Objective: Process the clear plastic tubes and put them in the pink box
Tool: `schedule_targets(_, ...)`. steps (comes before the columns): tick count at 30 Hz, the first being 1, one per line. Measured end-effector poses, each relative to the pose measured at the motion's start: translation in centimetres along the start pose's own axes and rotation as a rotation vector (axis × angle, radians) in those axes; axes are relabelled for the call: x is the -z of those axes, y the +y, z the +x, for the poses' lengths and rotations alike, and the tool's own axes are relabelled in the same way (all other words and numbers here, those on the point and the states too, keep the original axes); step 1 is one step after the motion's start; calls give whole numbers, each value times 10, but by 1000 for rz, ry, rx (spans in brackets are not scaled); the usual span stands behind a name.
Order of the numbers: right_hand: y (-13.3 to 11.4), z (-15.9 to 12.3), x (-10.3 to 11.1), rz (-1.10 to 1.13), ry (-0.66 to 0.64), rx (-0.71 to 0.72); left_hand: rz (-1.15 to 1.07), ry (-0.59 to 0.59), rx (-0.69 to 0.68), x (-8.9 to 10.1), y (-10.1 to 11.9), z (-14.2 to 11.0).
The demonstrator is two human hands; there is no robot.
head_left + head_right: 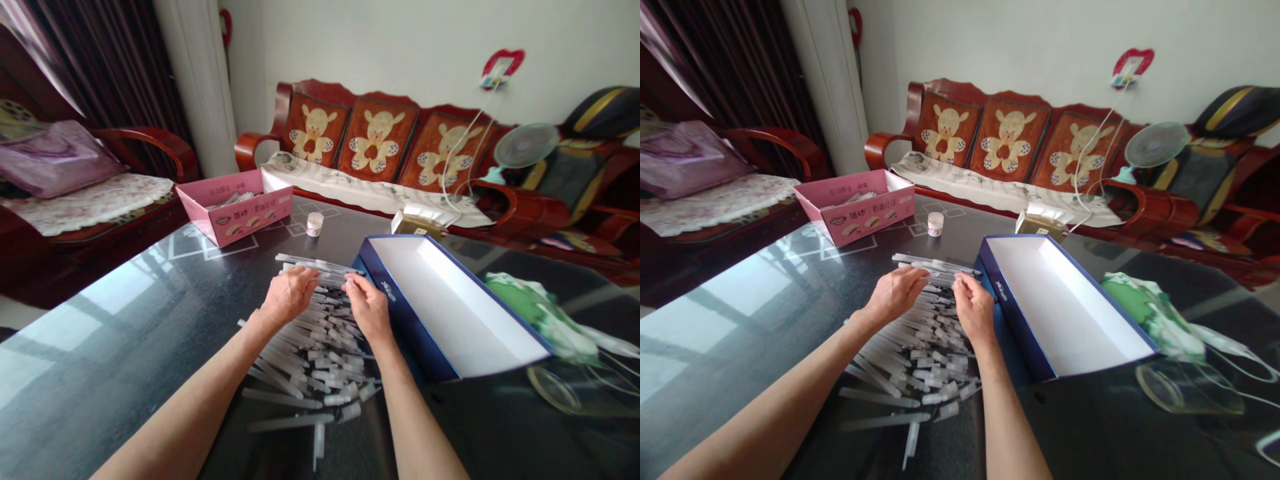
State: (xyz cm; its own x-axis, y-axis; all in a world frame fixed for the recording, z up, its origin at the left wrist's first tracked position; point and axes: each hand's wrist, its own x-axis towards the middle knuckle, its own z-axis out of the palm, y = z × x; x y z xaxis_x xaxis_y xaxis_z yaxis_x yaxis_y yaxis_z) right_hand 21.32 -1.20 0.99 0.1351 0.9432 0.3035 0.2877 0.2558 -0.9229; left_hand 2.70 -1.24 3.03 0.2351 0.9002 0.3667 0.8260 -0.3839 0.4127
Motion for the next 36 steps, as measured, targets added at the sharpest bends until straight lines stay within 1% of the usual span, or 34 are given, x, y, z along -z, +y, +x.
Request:
schedule_targets(2,1,-2,0,-195,-83,117,76,-26,-26,0,-5,-1)
schedule_targets(4,1,-3,0,-313,-157,198,115,-62,-56,0,-7,-2)
schedule_targets(7,2,-3,1,-366,-204,221,146,-125,-137,-2,-8,-3)
schedule_targets(9,3,-3,0,-384,-200,219,153,-136,-189,-4,-10,-2)
schedule_targets(11,6,-3,-1,-420,-212,238,148,-132,-214,-6,-12,-2)
schedule_targets(15,10,-6,-8,-522,-272,316,138,-132,-186,-9,-13,-2)
schedule_targets(20,8,-11,-14,-627,-288,358,170,-127,-176,-13,-8,-6)
schedule_targets(23,3,-13,-14,-656,-302,359,187,-137,-169,-12,-5,-7)
schedule_targets(27,-3,-15,-14,-669,-308,361,174,-169,-170,-7,-5,-8)
schedule_targets(33,-8,-16,-13,-639,-341,363,119,-210,-178,-1,-8,-7)
schedule_targets(35,-5,-12,-8,-582,-305,342,75,-177,-142,-2,-13,-6)
schedule_targets(36,-2,-9,-5,-549,-255,333,58,-135,-108,-2,-16,-5)
